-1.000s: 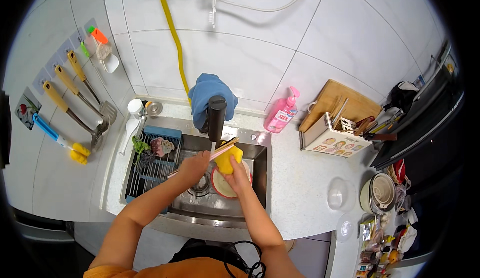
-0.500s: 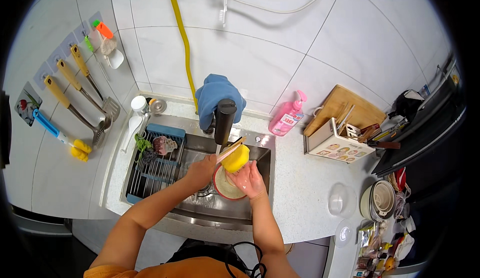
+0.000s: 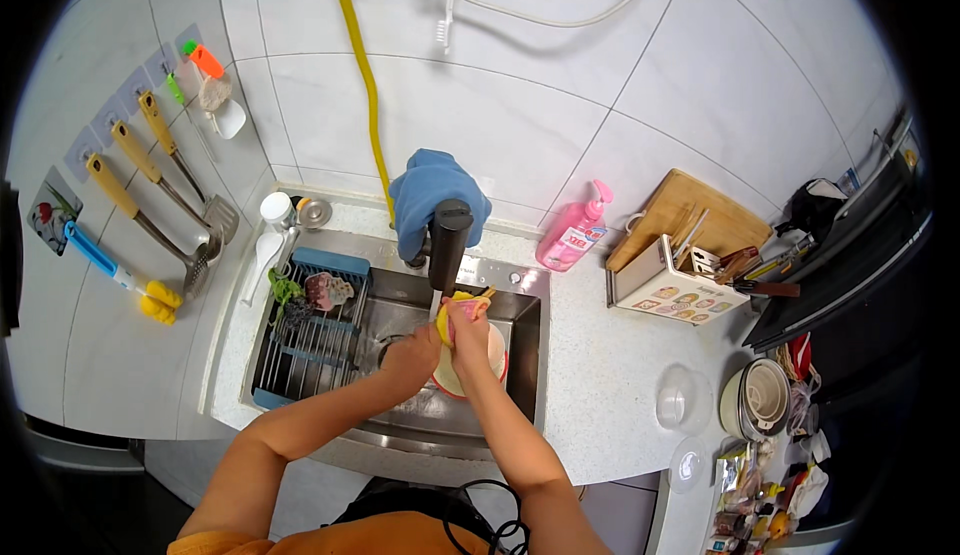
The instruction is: The person washes chopsticks and containers with a sponge under running water in a sink and places them in a dish rack.
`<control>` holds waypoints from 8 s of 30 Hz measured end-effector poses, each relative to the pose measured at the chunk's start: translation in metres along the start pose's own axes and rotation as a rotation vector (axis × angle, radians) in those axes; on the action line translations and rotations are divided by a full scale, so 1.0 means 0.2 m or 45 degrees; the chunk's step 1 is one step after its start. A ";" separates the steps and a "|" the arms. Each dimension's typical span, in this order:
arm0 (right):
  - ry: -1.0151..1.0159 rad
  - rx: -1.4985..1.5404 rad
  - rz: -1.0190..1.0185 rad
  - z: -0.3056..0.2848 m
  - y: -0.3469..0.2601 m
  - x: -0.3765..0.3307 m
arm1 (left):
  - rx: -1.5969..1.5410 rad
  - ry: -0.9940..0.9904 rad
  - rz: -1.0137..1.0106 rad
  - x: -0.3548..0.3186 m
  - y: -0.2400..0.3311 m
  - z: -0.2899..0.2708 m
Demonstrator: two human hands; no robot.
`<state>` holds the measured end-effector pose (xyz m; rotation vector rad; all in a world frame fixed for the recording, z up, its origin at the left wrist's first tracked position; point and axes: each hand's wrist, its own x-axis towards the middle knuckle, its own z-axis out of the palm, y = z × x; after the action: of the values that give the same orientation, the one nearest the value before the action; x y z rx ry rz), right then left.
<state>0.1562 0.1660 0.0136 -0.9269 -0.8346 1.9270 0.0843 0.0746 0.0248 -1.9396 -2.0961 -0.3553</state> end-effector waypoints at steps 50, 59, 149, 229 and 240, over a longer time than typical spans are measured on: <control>-0.221 0.431 0.228 0.08 0.03 0.03 | -3.163 -1.312 -0.908 -0.20 -0.31 -0.01; -0.059 0.244 0.025 0.05 0.03 0.05 | -1.635 -0.722 -0.463 -0.15 -0.20 0.03; 0.210 -0.182 -0.086 0.14 0.16 -0.05 | -0.466 -0.535 -0.233 -0.16 -0.21 -0.02; 0.452 -0.331 -0.261 0.09 0.10 0.12 | -0.505 -0.534 -0.242 -0.31 -0.22 -0.06; 0.151 0.087 -0.129 0.06 -0.02 0.14 | -3.075 -1.418 -0.809 -0.26 -0.33 -0.10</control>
<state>0.1378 0.1899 0.0149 -0.9308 -0.7285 1.7845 0.0222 0.0137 0.0243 0.2794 0.5123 0.8639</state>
